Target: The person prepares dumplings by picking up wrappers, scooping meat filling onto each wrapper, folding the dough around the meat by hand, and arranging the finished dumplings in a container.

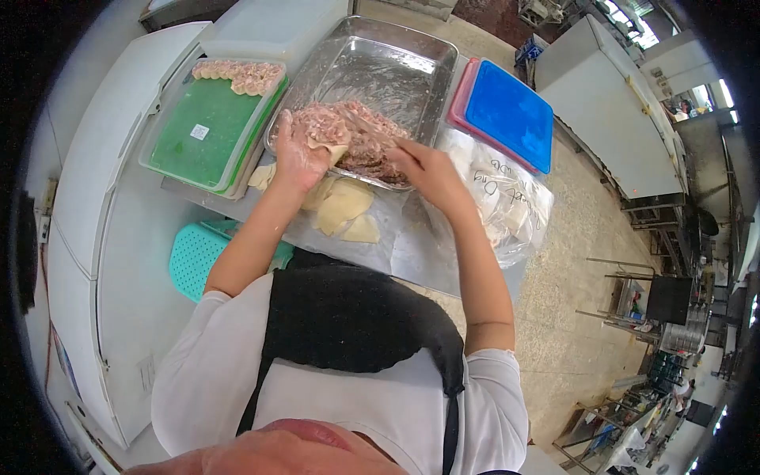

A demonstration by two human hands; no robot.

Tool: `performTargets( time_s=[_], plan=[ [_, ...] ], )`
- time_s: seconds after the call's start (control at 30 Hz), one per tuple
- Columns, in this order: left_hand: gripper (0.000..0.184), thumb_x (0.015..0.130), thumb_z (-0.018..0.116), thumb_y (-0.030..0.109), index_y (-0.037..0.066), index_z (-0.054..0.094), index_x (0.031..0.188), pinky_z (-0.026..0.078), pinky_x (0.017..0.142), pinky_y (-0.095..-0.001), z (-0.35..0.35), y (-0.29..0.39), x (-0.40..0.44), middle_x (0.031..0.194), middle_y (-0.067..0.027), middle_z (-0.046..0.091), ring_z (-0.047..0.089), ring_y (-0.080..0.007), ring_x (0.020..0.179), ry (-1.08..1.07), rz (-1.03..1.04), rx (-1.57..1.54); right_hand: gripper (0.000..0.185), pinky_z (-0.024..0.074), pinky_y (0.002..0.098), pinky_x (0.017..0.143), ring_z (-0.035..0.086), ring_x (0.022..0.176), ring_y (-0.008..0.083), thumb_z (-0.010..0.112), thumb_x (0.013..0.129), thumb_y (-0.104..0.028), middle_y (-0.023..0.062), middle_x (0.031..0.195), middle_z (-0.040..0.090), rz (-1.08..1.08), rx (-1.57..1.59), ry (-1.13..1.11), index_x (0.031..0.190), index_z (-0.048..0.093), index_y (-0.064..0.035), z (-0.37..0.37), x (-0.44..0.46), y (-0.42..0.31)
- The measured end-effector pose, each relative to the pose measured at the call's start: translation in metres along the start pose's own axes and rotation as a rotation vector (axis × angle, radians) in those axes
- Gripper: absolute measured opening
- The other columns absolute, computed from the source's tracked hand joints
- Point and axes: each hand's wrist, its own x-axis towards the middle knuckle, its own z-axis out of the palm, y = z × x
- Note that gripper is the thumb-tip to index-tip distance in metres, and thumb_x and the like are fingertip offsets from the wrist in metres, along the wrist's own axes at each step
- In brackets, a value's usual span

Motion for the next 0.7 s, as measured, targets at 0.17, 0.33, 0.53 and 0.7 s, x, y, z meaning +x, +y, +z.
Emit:
performTargets(
  time_s=[0.17, 0.33, 0.53, 0.7],
  plan=[
    [0.060, 0.095, 0.043, 0.049, -0.003, 0.046, 0.126, 0.036, 0.105, -0.0476, 0.014, -0.005, -0.004, 0.125, -0.0179, 0.053, 0.049, -0.0329, 0.119, -0.133, -0.098, -0.090, 0.033, 0.0453, 0.0359, 0.066, 0.062, 0.075, 0.0230, 0.063, 0.088, -0.034, 0.0177, 0.080, 0.063, 0.050, 0.130, -0.118, 0.097, 0.063, -0.0026, 0.034, 0.006, -0.006],
    [0.062, 0.095, 0.039, 0.052, -0.003, 0.049, 0.123, 0.037, 0.104, -0.0485, -0.008, 0.019, 0.023, 0.122, -0.0185, 0.055, 0.050, -0.0324, 0.117, -0.174, -0.061, 0.101, 0.031, 0.0446, 0.0393, 0.064, 0.063, 0.074, 0.0296, 0.059, 0.090, -0.032, 0.0196, 0.079, 0.062, 0.103, 0.070, -0.094, 0.093, 0.060, -0.0012, 0.000, -0.014, -0.020],
    [0.074, 0.091, 0.039, 0.063, -0.004, 0.051, 0.120, 0.035, 0.103, -0.0520, 0.014, 0.022, 0.015, 0.120, -0.0212, 0.055, 0.048, -0.0351, 0.117, -0.100, -0.273, 0.022, 0.029, 0.0486, 0.0454, 0.067, 0.063, 0.080, 0.0364, 0.051, 0.093, -0.031, 0.0190, 0.082, 0.064, -0.060, -0.350, 0.075, 0.093, 0.062, -0.0040, 0.010, 0.009, -0.043],
    [0.073, 0.087, 0.047, 0.063, -0.003, 0.054, 0.116, 0.037, 0.101, -0.0515, 0.015, 0.046, 0.027, 0.117, -0.0216, 0.055, 0.050, -0.0376, 0.113, -0.011, -0.232, 0.056, 0.024, 0.0498, 0.0439, 0.065, 0.063, 0.078, 0.0335, 0.056, 0.090, -0.026, 0.0160, 0.083, 0.063, 0.033, -0.648, 0.089, 0.104, 0.064, -0.0085, 0.002, 0.004, -0.097]
  ],
)
